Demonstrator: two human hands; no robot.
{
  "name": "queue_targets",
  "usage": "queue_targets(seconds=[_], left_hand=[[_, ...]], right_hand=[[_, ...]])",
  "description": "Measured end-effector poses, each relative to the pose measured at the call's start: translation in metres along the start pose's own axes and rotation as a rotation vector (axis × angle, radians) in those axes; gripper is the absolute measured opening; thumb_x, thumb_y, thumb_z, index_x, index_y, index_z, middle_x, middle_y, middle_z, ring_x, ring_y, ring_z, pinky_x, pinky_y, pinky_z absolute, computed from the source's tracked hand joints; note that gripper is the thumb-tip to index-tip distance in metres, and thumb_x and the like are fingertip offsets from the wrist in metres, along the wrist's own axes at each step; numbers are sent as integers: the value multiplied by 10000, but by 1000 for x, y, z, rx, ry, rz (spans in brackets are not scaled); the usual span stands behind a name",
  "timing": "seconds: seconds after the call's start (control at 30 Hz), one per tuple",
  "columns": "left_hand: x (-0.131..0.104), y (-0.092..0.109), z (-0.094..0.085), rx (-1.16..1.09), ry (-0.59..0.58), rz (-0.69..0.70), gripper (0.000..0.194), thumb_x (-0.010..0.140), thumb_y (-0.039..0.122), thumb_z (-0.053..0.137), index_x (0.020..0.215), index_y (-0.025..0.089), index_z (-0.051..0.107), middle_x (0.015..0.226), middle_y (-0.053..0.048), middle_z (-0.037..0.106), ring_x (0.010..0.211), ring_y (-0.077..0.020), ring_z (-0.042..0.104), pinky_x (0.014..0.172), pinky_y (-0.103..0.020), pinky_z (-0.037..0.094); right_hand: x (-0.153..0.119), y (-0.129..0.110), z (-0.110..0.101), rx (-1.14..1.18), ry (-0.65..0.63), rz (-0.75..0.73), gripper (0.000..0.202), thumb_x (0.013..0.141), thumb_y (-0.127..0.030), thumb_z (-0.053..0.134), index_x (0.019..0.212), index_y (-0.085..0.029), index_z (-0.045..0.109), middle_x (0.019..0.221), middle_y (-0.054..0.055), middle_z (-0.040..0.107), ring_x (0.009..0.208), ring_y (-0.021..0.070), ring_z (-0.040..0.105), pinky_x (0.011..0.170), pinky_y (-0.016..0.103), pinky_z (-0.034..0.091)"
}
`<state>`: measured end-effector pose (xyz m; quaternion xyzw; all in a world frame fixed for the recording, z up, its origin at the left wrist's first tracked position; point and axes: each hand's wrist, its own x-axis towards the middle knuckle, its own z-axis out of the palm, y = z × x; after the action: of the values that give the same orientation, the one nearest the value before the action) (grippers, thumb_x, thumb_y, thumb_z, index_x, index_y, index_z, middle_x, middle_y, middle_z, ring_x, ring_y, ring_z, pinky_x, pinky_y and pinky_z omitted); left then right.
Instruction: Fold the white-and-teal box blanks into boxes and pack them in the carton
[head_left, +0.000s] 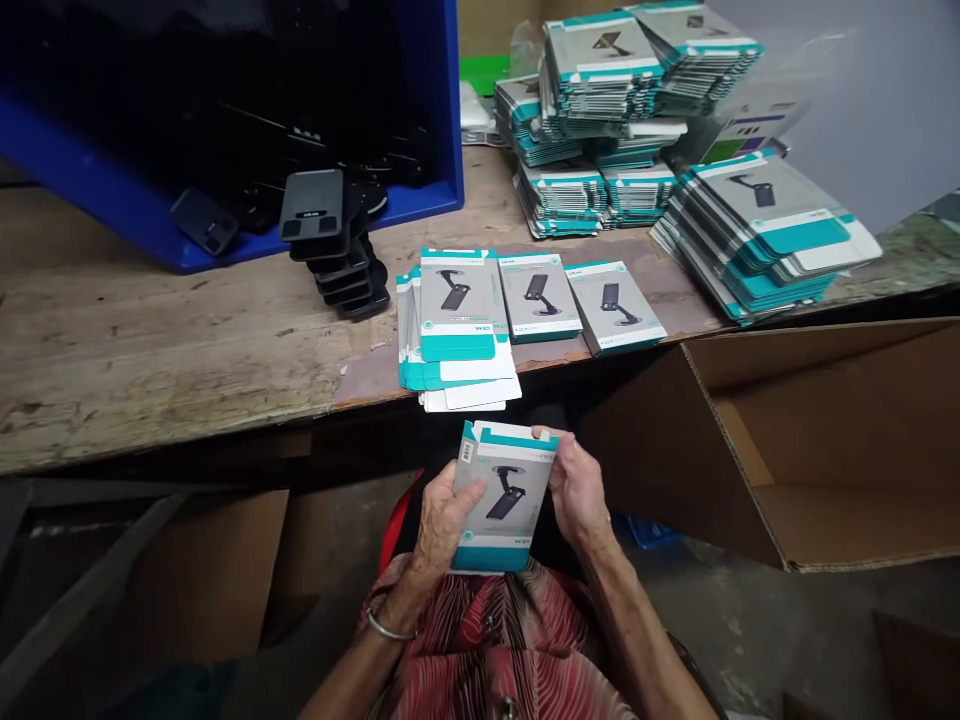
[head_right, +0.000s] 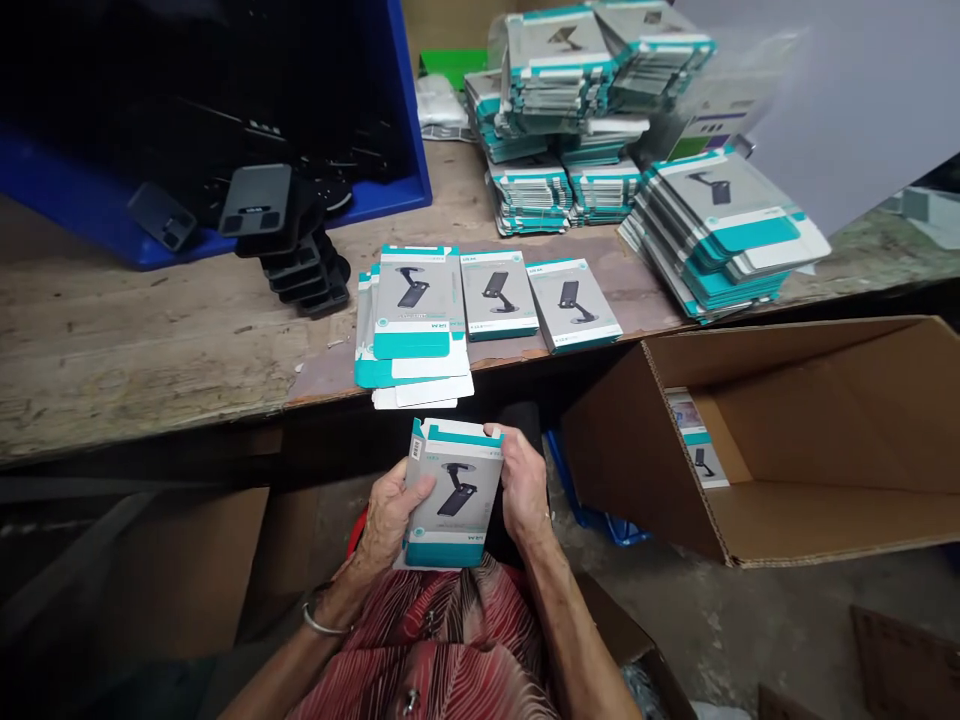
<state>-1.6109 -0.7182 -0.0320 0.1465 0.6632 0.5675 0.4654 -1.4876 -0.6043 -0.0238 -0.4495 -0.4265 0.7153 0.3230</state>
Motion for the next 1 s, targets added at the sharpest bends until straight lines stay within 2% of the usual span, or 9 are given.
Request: queue_targets(seconds=[0.13, 0.3, 0.5, 0.6, 0.7, 0.87, 0.93, 1.0], left_hand=[[-6, 21, 7, -133, 29, 20, 347, 809, 523, 593, 787, 177, 587, 619, 34, 552, 517, -92, 461, 484, -203, 358], [-5, 43, 11, -103, 187, 68, 403, 747, 513, 649, 587, 172, 506, 522, 43, 425, 476, -82, 365, 452, -214, 302], [-8, 38, 6, -121, 306, 144, 375, 725, 464, 665, 546, 168, 521, 508, 39, 378, 479, -84, 327, 453, -225, 273], [-12, 32, 5, -144, 365, 204, 339, 712, 452, 668, 565, 164, 566, 517, 35, 391, 495, -90, 339, 465, -229, 278], [-14, 32, 7, -109, 393, 202, 296, 704, 435, 678, 605, 161, 622, 520, 34, 422, 506, -96, 363, 470, -231, 293], [-12, 36, 12, 11, 459, 160, 267, 704, 421, 685, 633, 165, 657, 529, 36, 478, 529, -103, 414, 492, -226, 335], [-10, 37, 12, 61, 475, 111, 261, 690, 415, 701, 621, 167, 652, 528, 39, 480, 529, -99, 415, 493, -219, 340], [-9, 37, 11, 70, 472, 69, 265, 675, 409, 712, 594, 169, 633, 517, 44, 453, 514, -90, 393, 478, -215, 328]], right_hand=[[-6, -12, 5, 6, 78, -56, 369, 798, -541, 626, 832, -177, 678, 798, 19, 662, 693, 147, 560, 620, 258, 419], [-19, -13, 18, 111, 55, 31, 395, 753, -547, 677, 920, -188, 689, 823, 25, 663, 706, 152, 563, 621, 257, 415], [-28, -26, 25, 319, -1, 109, 429, 660, -515, 767, 940, -193, 719, 805, 21, 665, 681, 134, 570, 653, 254, 460], [-29, -24, 25, 344, -6, 133, 405, 636, -475, 794, 917, -190, 732, 794, 19, 664, 674, 125, 568, 649, 248, 460], [-27, -13, 23, 268, 58, 88, 348, 675, -466, 767, 886, -192, 732, 818, 25, 682, 697, 134, 577, 646, 254, 449], [-23, 6, 20, -50, 184, -79, 345, 760, -482, 679, 947, -197, 725, 960, 46, 707, 828, 183, 596, 736, 303, 440], [-22, 4, 20, -135, 199, -69, 315, 752, -459, 693, 929, -201, 728, 925, 33, 708, 818, 179, 592, 733, 297, 436], [-23, -2, 21, -90, 159, 17, 306, 725, -435, 723, 919, -198, 723, 839, 22, 700, 737, 161, 581, 671, 279, 428]])
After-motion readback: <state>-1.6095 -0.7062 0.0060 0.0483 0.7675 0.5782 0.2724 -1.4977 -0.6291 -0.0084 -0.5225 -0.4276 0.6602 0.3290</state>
